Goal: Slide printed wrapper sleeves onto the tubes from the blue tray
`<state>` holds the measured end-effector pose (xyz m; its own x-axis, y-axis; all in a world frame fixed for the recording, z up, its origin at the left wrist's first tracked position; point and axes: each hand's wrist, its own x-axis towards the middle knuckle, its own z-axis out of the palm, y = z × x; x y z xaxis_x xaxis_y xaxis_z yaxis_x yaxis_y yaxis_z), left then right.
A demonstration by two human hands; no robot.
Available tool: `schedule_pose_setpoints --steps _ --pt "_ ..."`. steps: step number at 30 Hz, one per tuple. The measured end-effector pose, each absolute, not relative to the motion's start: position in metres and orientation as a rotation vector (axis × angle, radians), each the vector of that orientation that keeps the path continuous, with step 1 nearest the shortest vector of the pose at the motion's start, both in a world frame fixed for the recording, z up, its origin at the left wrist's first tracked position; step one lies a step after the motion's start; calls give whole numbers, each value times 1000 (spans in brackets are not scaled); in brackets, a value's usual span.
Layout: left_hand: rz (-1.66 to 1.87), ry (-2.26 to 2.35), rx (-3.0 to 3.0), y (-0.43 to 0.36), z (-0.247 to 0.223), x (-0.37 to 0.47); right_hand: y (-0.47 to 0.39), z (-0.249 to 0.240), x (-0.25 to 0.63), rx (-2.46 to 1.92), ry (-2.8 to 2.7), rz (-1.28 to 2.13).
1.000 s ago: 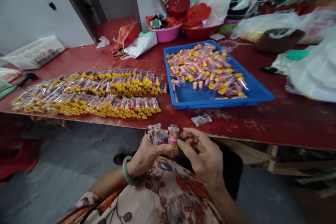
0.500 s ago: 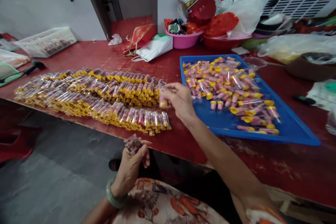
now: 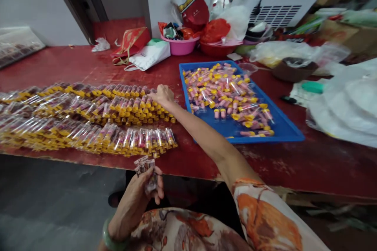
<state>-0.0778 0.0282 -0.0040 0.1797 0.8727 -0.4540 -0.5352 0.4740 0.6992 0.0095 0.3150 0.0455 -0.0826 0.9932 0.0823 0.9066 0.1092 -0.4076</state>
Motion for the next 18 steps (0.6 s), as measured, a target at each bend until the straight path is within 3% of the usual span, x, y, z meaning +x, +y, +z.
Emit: schedule_pose_setpoints --steps 9,18 --pt "1094 1013 395 34 -3 -68 324 29 185 -2184 -1713 84" --pt "1193 1112 430 40 17 -53 352 -1 182 -2049 -1704 331"
